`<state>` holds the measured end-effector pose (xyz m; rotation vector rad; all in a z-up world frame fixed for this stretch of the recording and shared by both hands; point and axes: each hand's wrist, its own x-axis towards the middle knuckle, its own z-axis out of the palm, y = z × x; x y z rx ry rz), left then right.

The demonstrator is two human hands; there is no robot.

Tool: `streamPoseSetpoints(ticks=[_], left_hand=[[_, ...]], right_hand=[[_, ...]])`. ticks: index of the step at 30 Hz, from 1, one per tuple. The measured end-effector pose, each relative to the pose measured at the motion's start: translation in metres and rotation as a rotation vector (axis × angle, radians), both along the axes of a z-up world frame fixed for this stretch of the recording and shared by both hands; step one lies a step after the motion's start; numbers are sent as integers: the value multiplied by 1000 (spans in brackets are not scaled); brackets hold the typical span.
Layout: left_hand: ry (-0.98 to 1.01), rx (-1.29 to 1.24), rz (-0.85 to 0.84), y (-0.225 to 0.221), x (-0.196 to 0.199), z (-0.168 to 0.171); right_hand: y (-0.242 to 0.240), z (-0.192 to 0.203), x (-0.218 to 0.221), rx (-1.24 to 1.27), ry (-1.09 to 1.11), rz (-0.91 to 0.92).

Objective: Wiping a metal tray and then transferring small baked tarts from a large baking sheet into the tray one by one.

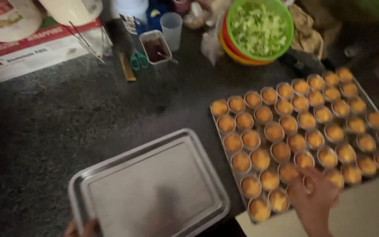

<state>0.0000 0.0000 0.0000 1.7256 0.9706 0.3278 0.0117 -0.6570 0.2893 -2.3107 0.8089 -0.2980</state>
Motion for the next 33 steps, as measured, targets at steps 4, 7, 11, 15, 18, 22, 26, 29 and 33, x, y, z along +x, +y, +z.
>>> streamPoseSetpoints(ticks=[4,7,11,15,18,22,26,29,33], left_hand=[[434,402,-382,-21,45,108],[679,303,-629,-52,76,184],[486,97,-685,-78,74,225],[96,458,-688,-81,43,219],[216,688,-766,-68,-28,132],[212,320,-692,-157,-70,190],[41,288,-580,-211,-76,211],[95,202,-588,-236,-76,240],[96,153,-671,-244,-74,249]], right_hand=[[48,-25,-68,-36,200,-100],[67,-42,-100,-93,293,-114],[67,-63,-125,-378,241,3],[68,-78,-128,-425,410,47],[68,-66,-112,-543,376,216],[56,-77,-110,-520,335,351],[49,-89,-102,-426,339,360],[45,-86,-95,-435,362,396],[41,-98,-94,-544,316,419]])
